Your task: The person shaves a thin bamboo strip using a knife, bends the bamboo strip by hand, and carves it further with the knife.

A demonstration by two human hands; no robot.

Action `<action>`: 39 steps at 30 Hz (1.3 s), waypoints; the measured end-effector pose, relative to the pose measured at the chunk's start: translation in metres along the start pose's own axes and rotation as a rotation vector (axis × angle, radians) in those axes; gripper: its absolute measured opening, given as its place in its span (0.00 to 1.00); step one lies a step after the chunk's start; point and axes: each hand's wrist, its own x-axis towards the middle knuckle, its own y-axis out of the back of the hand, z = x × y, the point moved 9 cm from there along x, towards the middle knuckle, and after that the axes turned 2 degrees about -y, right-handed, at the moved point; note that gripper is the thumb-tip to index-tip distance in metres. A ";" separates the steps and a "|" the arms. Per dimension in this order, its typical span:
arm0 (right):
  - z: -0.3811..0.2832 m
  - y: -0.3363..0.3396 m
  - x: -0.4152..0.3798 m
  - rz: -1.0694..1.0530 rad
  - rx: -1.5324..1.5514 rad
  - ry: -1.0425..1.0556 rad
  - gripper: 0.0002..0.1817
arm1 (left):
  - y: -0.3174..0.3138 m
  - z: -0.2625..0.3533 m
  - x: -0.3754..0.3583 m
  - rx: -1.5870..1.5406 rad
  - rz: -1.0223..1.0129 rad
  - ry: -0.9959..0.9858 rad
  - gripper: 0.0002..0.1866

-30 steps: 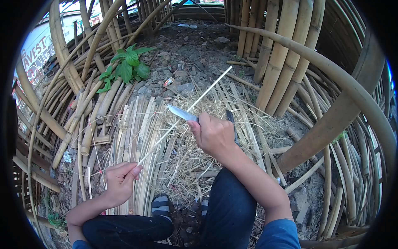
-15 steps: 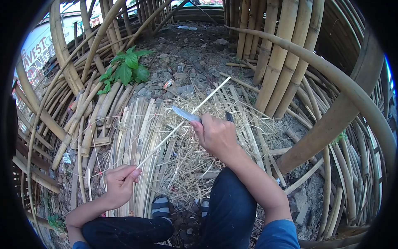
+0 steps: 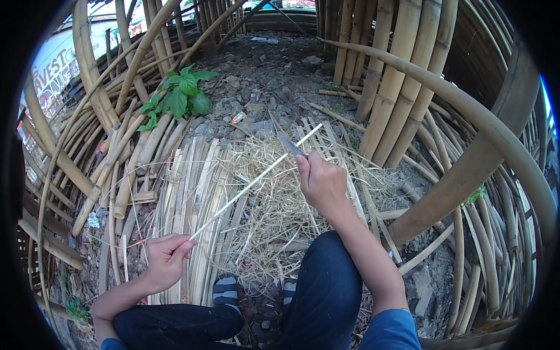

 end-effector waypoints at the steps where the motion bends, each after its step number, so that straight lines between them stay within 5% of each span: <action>1: 0.001 0.001 -0.001 0.010 -0.011 0.002 0.19 | 0.000 -0.002 -0.001 0.014 -0.017 -0.001 0.04; 17: 0.025 0.000 -0.004 0.033 -0.141 -0.023 0.21 | 0.024 -0.011 -0.018 0.052 -0.005 0.092 0.05; 23: 0.071 -0.006 -0.012 0.015 -0.158 -0.313 0.23 | 0.039 -0.017 -0.023 0.089 0.000 0.081 0.05; 29: 0.079 -0.003 -0.016 0.062 0.209 -0.566 0.26 | 0.042 -0.033 -0.019 0.074 0.070 0.201 0.08; 31: 0.064 -0.007 -0.014 0.041 0.544 -0.609 0.25 | 0.036 -0.032 -0.014 0.065 0.071 0.240 0.07; 39: 0.009 -0.025 0.000 -0.030 1.266 -0.771 0.16 | -0.009 -0.013 0.005 0.068 -0.113 0.055 0.06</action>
